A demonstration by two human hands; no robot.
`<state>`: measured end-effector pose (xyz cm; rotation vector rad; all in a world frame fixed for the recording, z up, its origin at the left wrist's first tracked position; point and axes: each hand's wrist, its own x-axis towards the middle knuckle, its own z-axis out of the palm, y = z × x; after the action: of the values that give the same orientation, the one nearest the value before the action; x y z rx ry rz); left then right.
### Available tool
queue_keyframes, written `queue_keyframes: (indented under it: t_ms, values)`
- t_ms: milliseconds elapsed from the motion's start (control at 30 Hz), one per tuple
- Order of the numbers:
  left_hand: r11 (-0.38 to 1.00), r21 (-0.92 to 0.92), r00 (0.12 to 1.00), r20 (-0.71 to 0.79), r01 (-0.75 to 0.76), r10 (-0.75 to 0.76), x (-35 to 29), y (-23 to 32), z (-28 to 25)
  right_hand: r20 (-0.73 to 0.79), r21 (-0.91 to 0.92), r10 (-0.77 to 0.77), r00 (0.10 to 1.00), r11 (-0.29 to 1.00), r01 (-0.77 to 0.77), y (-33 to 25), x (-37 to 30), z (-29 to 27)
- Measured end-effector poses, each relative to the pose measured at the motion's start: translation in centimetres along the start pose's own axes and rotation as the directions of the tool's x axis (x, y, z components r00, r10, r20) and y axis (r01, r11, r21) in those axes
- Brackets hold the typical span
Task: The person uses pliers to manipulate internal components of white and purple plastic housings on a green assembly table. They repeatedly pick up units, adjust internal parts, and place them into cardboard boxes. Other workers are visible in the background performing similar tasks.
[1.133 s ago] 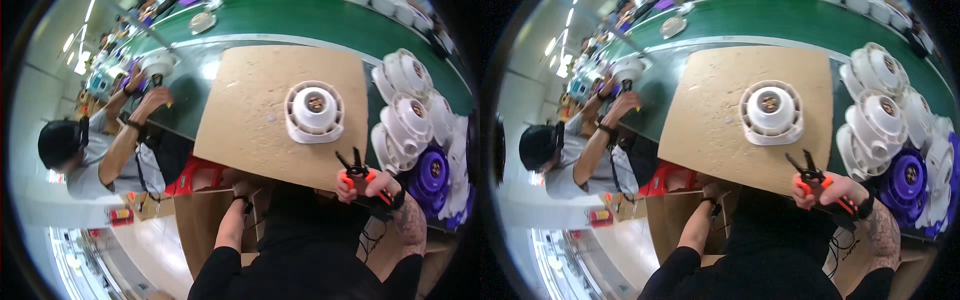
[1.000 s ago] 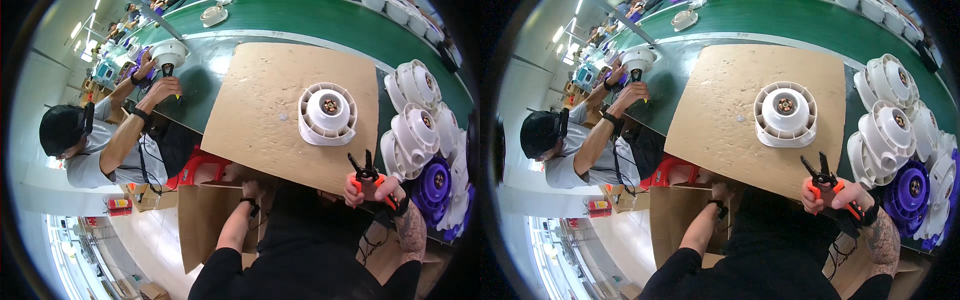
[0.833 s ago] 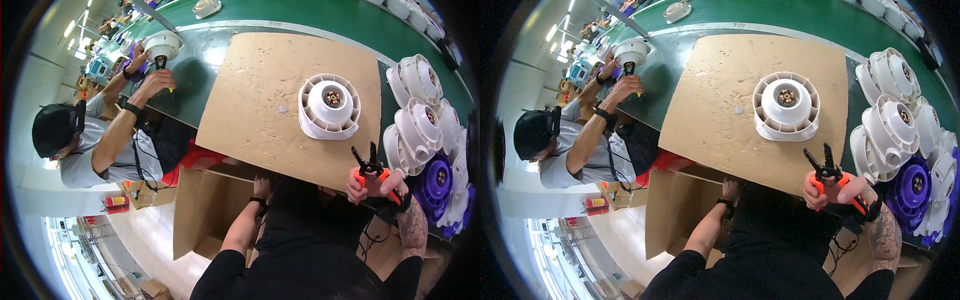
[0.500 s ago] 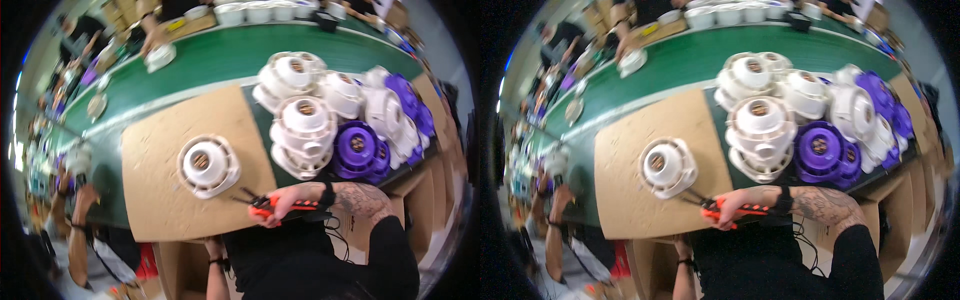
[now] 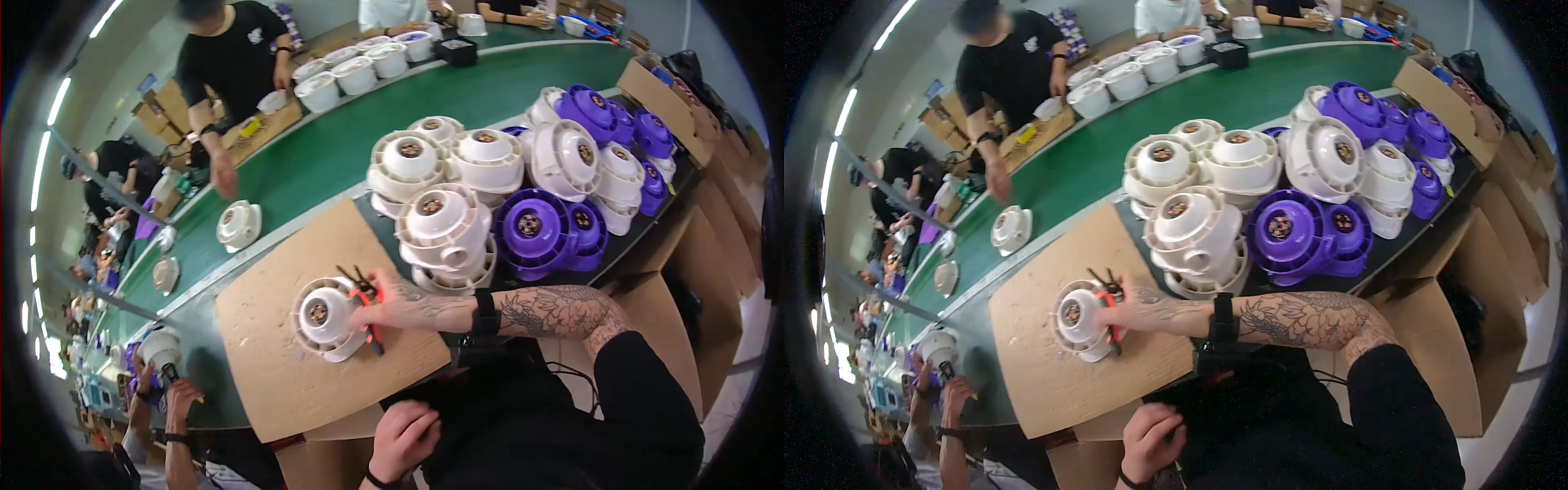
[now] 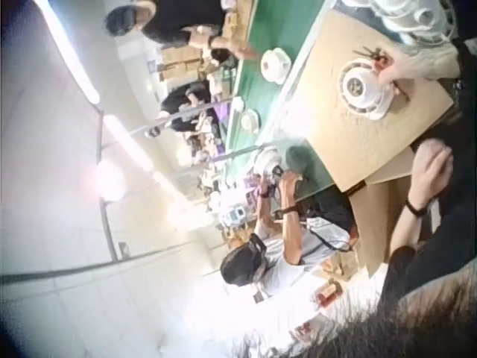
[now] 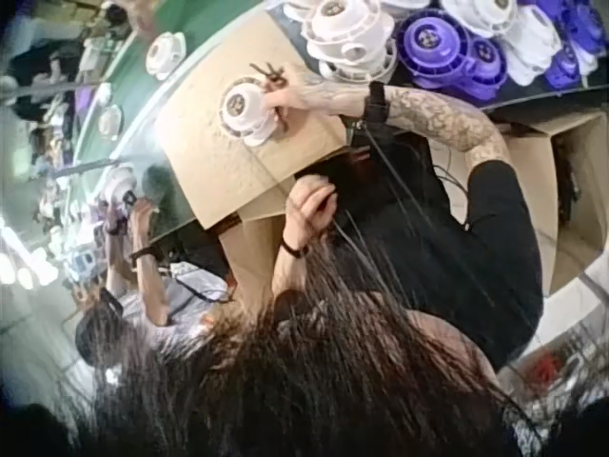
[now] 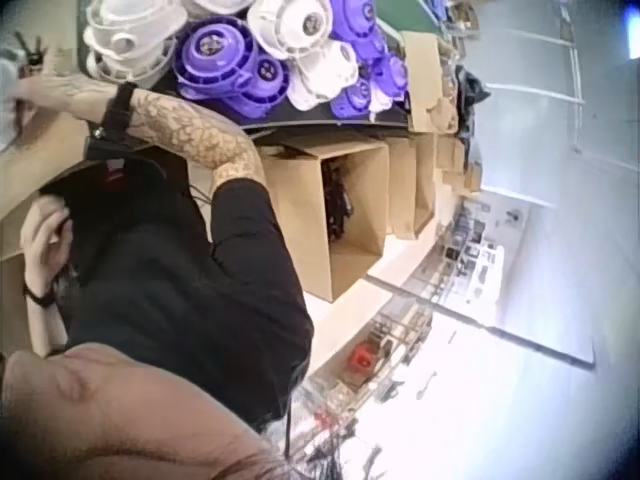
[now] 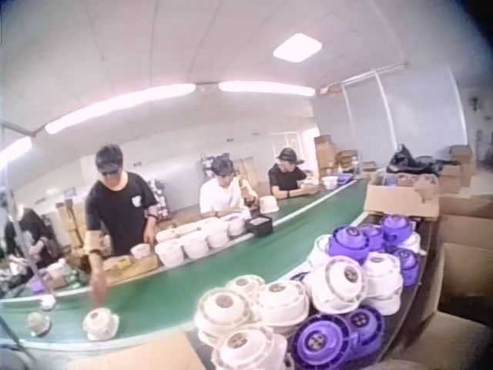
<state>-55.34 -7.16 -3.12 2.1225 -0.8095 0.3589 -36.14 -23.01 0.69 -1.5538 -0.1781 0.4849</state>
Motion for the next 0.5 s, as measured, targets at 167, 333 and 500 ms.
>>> queue_keyframes:
  t_ms: [167,333,500]
  values:
    - [0.961,0.259,0.995,-0.001,-0.099,0.103,5.8,-2.4,-2.1,-0.096,-0.431,-0.128,0.987,0.899,0.075,2.3,3.3,0.9]
    - [0.944,0.311,0.953,-0.303,0.112,-0.013,7.3,-6.8,-8.3,-0.086,-0.432,-0.179,0.98,0.893,0.125,1.8,1.5,0.0]
    - [0.805,-0.048,0.792,-0.153,0.592,-0.591,12.5,-20.2,-19.0,-0.01,-0.107,-0.27,0.963,0.958,0.267,0.1,-0.4,-0.4]
